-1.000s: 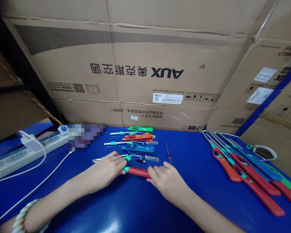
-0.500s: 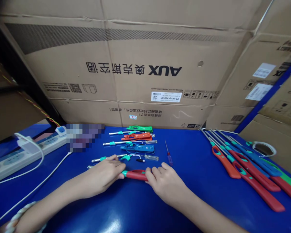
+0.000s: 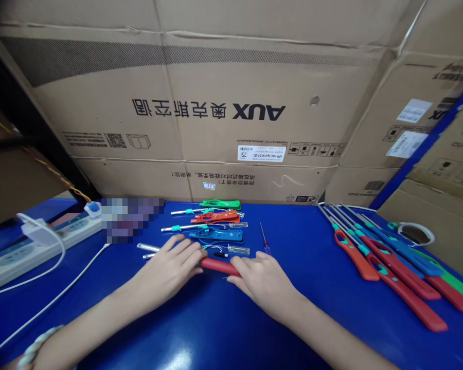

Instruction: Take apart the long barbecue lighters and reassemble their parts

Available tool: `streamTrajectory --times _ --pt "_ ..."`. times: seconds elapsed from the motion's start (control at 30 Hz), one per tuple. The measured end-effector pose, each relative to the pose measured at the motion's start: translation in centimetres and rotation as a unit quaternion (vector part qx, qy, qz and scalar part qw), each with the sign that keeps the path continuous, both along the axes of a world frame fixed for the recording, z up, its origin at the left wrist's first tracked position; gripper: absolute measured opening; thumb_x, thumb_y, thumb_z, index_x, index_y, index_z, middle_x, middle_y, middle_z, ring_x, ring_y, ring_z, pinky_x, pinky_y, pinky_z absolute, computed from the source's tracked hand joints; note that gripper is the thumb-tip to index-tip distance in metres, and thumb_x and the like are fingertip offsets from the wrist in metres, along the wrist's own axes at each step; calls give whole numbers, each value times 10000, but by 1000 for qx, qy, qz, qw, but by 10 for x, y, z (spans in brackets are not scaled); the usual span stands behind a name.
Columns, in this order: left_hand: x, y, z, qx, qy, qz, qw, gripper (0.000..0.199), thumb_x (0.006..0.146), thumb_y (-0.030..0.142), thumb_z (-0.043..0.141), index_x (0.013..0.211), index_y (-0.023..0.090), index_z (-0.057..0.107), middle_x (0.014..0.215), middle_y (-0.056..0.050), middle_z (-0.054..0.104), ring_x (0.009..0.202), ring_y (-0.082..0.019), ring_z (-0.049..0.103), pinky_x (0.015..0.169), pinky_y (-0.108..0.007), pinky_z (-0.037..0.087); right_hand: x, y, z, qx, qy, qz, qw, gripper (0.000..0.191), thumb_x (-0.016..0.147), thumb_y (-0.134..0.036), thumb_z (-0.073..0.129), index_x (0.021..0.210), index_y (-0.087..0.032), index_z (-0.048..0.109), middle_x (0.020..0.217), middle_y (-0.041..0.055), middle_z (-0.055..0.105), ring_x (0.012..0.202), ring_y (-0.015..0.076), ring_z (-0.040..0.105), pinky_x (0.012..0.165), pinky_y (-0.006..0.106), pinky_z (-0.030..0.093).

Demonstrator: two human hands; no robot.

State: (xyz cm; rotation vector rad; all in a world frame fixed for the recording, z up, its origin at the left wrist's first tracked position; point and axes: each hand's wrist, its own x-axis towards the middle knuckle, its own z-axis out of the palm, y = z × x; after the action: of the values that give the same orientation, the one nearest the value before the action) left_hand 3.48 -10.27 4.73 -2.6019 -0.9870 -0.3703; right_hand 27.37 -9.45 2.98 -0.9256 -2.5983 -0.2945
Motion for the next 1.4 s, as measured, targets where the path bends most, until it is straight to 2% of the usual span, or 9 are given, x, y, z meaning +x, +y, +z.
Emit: streamTrajectory --times 0.1,0.2,0.4,0.53,0.63,0.83,1.1,1.27,1.4 --pt "9 -6 -7 8 -7 -39 999 241 976 268 446 1167 132 496 958 -76 623 897 -251 562 903 -419 317 -3 -4 3 -61 15 16 998 157 918 -339 557 873 -189 539 734 16 692 613 182 643 611 283 410" --pt "9 -6 -13 -20 -1 -51 999 149 983 174 397 1035 139 532 839 -47 631 766 -210 587 835 -378 356 -3 -6 4 -154 72 23 985 192 906 -379 567 980 -204 543 835 15 698 701 175 643 643 267 436" --pt "-17 8 5 -71 -51 40 995 236 1002 183 285 934 165 511 793 -44 651 678 -184 613 676 -308 398 12 14 0 -267 262 -77 924 307 1009 -262 261 922 -194 548 643 -20 612 543 132 567 560 232 432" --pt "-25 12 15 -71 -60 117 989 180 991 207 319 939 176 489 790 -48 656 682 -208 626 624 -294 418 8 15 -10 -250 206 -41 945 176 941 -206 450 842 -197 595 759 4 629 642 138 587 608 233 443" --pt "-23 11 13 -97 -26 120 988 174 970 158 328 919 177 494 765 -46 656 644 -208 633 567 -275 410 0 7 -15 -223 155 18 962 110 883 -137 542 916 -206 622 856 20 629 768 152 597 696 242 462" --pt "-19 10 10 -124 29 128 984 155 944 114 368 933 170 511 730 -43 663 609 -215 636 541 -265 392 -9 3 -22 -180 116 24 977 88 881 -124 570 871 -200 614 801 1 633 753 142 592 699 232 448" --pt "-21 8 8 -132 12 126 983 215 968 161 303 921 172 512 673 -41 625 581 -219 612 543 -280 393 -14 1 -34 36 17 41 998 249 941 -126 431 744 -184 573 702 23 602 638 162 547 635 285 378" --pt "-19 5 8 -150 -45 111 981 271 1013 271 248 934 176 489 769 -46 618 642 -201 603 586 -281 414 -9 -3 -24 -56 121 40 990 224 969 -156 336 841 -190 517 773 34 579 699 167 539 681 280 410" --pt "-17 2 10 -158 -61 85 982 267 1015 263 243 969 184 494 906 -62 594 733 -204 588 656 -301 430 -3 -3 -15 -145 278 16 950 186 972 -172 311 847 -208 444 771 16 515 684 152 505 662 263 410"
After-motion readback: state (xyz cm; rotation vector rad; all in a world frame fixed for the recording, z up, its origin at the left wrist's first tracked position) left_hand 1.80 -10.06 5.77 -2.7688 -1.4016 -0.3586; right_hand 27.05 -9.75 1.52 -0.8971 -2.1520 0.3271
